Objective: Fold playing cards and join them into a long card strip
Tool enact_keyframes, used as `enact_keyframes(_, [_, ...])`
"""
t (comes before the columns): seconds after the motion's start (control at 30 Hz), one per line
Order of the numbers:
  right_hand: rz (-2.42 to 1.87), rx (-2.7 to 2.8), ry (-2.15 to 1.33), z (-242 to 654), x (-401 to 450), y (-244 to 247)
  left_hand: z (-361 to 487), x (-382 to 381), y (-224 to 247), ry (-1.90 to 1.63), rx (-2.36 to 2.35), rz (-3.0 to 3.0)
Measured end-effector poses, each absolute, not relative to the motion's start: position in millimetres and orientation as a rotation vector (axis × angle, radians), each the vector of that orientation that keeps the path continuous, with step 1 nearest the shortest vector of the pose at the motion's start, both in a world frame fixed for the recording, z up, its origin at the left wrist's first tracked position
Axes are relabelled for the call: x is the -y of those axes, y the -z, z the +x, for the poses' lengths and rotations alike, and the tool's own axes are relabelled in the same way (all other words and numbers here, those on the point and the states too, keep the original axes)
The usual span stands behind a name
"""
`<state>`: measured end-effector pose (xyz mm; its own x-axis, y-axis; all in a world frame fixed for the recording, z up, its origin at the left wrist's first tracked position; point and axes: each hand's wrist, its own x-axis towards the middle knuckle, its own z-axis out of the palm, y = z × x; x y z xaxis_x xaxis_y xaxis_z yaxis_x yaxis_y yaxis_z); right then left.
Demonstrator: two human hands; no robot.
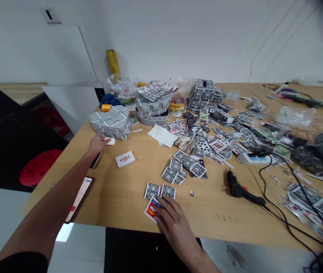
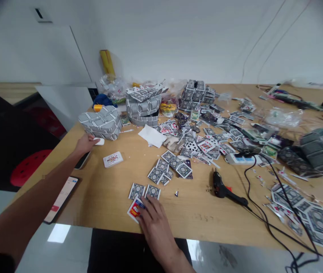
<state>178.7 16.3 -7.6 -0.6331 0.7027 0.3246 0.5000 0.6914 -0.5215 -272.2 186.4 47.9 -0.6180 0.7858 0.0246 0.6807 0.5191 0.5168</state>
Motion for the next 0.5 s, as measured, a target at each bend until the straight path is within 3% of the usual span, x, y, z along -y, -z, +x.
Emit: enact_keyframes(0.5, [-0.935,2.199,-0.933,180,-12,2,-292,-170,-34,-0.673,-2.622,1.477])
